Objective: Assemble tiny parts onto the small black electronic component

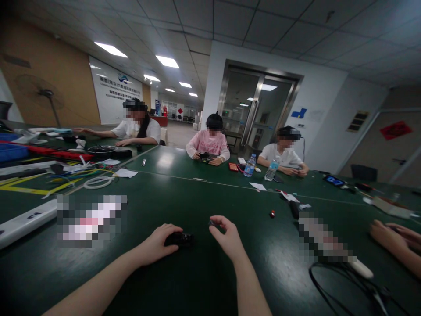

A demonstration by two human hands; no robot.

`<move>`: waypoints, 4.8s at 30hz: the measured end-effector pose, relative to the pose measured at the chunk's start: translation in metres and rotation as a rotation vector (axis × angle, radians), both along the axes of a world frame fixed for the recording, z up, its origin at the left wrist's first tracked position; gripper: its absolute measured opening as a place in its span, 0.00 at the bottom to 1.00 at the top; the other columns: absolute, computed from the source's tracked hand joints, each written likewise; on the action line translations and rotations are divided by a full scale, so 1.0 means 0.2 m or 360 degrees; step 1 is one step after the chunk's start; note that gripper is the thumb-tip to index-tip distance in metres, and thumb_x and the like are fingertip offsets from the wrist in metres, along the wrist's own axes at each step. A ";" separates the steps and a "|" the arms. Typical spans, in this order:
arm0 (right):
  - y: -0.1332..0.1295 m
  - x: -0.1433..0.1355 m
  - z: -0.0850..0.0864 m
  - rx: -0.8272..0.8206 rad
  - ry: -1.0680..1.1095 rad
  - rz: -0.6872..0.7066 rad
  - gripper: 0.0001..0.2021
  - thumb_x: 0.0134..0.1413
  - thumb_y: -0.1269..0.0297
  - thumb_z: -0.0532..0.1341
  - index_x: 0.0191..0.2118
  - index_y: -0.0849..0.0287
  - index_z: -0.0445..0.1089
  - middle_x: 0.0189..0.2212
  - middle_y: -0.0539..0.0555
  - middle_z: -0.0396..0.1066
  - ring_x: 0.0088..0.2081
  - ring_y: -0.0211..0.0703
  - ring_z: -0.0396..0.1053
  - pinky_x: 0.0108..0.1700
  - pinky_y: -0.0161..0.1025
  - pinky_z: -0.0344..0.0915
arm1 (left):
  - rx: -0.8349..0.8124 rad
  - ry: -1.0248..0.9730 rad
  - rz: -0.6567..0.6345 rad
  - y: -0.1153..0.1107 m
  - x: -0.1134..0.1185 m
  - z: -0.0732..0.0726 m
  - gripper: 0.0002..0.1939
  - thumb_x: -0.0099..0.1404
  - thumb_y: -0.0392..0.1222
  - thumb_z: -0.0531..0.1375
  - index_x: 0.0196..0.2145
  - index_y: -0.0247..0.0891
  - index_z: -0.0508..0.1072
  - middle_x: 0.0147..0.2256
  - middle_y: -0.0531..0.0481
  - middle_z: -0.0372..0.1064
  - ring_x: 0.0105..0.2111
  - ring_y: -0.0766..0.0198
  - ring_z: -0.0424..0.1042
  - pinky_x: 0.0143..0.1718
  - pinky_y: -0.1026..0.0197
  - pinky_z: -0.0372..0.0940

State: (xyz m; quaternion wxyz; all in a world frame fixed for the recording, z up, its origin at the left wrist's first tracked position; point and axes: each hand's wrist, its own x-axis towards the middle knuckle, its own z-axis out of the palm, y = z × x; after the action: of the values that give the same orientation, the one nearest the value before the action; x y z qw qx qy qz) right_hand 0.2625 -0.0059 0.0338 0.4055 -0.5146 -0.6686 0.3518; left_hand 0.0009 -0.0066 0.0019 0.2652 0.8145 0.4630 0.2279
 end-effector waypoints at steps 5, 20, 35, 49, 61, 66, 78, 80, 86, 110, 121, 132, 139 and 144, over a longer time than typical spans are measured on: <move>-0.02 -0.08 -0.02 -0.0061 -0.0213 0.0103 0.14 0.47 0.61 0.61 0.42 0.55 0.69 0.41 0.52 0.70 0.46 0.46 0.66 0.54 0.48 0.56 | -0.0022 0.0005 0.0014 0.00 0.00 0.01 0.22 0.56 0.45 0.60 0.49 0.45 0.66 0.47 0.49 0.66 0.48 0.54 0.63 0.49 0.54 0.57; -0.06 -0.31 -0.07 0.0035 -0.0674 0.0306 0.11 0.44 0.64 0.65 0.38 0.48 0.72 0.43 0.49 0.66 0.48 0.47 0.62 0.51 0.47 0.56 | 0.0058 0.0022 0.0011 0.00 0.03 0.01 0.22 0.55 0.43 0.61 0.48 0.42 0.68 0.45 0.47 0.68 0.47 0.53 0.63 0.48 0.53 0.56; -0.09 -0.25 -0.05 -0.0098 -0.0166 0.0355 0.19 0.46 0.70 0.61 0.47 0.50 0.66 0.43 0.49 0.68 0.46 0.44 0.66 0.50 0.44 0.61 | -0.0284 -0.0541 -0.0014 -0.02 0.03 0.00 0.21 0.58 0.38 0.59 0.50 0.44 0.64 0.47 0.47 0.65 0.49 0.54 0.63 0.50 0.52 0.57; -0.10 -0.27 -0.05 0.0161 -0.0167 0.0381 0.09 0.47 0.72 0.61 0.36 0.53 0.72 0.46 0.52 0.67 0.50 0.43 0.64 0.54 0.44 0.59 | -0.1126 -0.1410 0.0071 -0.02 0.09 0.01 0.23 0.52 0.46 0.66 0.44 0.36 0.66 0.37 0.46 0.70 0.33 0.60 0.73 0.35 0.60 0.63; -0.12 -0.28 -0.02 0.0137 -0.0212 0.0294 0.19 0.45 0.70 0.61 0.47 0.53 0.66 0.45 0.51 0.68 0.48 0.45 0.65 0.52 0.43 0.60 | -0.1024 -0.1338 0.0125 -0.03 0.11 0.02 0.20 0.50 0.45 0.66 0.39 0.35 0.67 0.35 0.49 0.69 0.30 0.64 0.72 0.34 0.61 0.64; -0.10 -0.27 -0.06 0.0047 -0.0227 0.0264 0.24 0.46 0.66 0.62 0.51 0.54 0.63 0.49 0.53 0.66 0.51 0.46 0.63 0.55 0.45 0.59 | -0.1008 -0.1369 0.0112 -0.01 0.11 -0.01 0.21 0.51 0.45 0.66 0.40 0.35 0.66 0.35 0.49 0.68 0.28 0.67 0.71 0.31 0.64 0.64; -0.13 -0.27 0.01 0.0033 -0.0243 0.0234 0.20 0.48 0.64 0.60 0.49 0.54 0.66 0.45 0.53 0.68 0.48 0.47 0.65 0.51 0.42 0.61 | -0.1011 -0.1317 -0.0149 0.01 0.08 -0.06 0.41 0.52 0.41 0.66 0.57 0.45 0.47 0.44 0.48 0.68 0.44 0.54 0.69 0.46 0.54 0.61; -0.14 -0.26 0.02 0.0030 -0.0239 0.0233 0.20 0.48 0.63 0.60 0.49 0.54 0.66 0.45 0.53 0.68 0.48 0.47 0.65 0.51 0.42 0.61 | -0.0983 -0.1300 -0.0187 0.01 0.08 -0.07 0.39 0.52 0.40 0.66 0.56 0.46 0.49 0.44 0.48 0.68 0.45 0.54 0.69 0.47 0.53 0.61; -0.12 -0.25 -0.03 0.0005 -0.0235 0.0260 0.21 0.48 0.62 0.61 0.51 0.51 0.63 0.47 0.51 0.67 0.50 0.46 0.64 0.51 0.44 0.61 | -0.0967 -0.1253 -0.0213 0.00 0.08 -0.04 0.29 0.53 0.40 0.65 0.49 0.44 0.57 0.44 0.47 0.69 0.43 0.55 0.70 0.45 0.52 0.62; -0.11 -0.26 -0.04 0.0012 -0.0147 0.0345 0.20 0.47 0.66 0.61 0.49 0.51 0.65 0.46 0.51 0.68 0.47 0.45 0.66 0.50 0.43 0.62 | -0.0917 -0.1162 -0.0191 0.00 0.08 -0.03 0.23 0.53 0.41 0.65 0.44 0.40 0.61 0.40 0.48 0.70 0.39 0.57 0.71 0.42 0.54 0.63; -0.11 -0.26 -0.04 -0.0008 -0.0115 0.0369 0.18 0.49 0.64 0.60 0.48 0.50 0.65 0.45 0.50 0.68 0.47 0.45 0.65 0.49 0.44 0.62 | -0.0984 -0.1195 -0.0260 -0.01 0.08 -0.01 0.24 0.54 0.41 0.65 0.46 0.42 0.60 0.41 0.49 0.69 0.41 0.58 0.70 0.44 0.53 0.62; -0.09 -0.25 -0.07 0.0159 -0.0127 0.0425 0.14 0.47 0.65 0.63 0.42 0.53 0.70 0.42 0.52 0.68 0.45 0.44 0.66 0.48 0.42 0.62 | -0.0963 -0.1193 -0.0244 -0.03 0.09 0.02 0.22 0.53 0.44 0.65 0.43 0.41 0.60 0.35 0.53 0.67 0.34 0.63 0.69 0.37 0.59 0.61; -0.09 -0.26 -0.06 0.0124 -0.0112 0.0392 0.10 0.47 0.67 0.62 0.39 0.53 0.71 0.43 0.51 0.67 0.47 0.43 0.65 0.50 0.42 0.60 | -0.0941 -0.1197 -0.0251 -0.02 0.09 -0.01 0.21 0.54 0.43 0.65 0.43 0.40 0.61 0.35 0.52 0.67 0.35 0.62 0.69 0.38 0.58 0.62; -0.10 -0.26 -0.03 0.0033 -0.0155 0.0383 0.10 0.46 0.68 0.63 0.38 0.53 0.71 0.43 0.50 0.67 0.46 0.43 0.65 0.50 0.41 0.61 | -0.0920 -0.1189 -0.0255 0.00 0.08 -0.04 0.21 0.55 0.41 0.64 0.44 0.39 0.61 0.35 0.52 0.68 0.35 0.62 0.70 0.38 0.57 0.62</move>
State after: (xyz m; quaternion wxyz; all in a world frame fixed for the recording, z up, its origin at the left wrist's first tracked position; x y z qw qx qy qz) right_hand 0.2101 -0.0264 0.0271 0.3328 -0.4430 -0.7480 0.3654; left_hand 0.0160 -0.0074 -0.0070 0.6459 0.6028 0.3161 0.3458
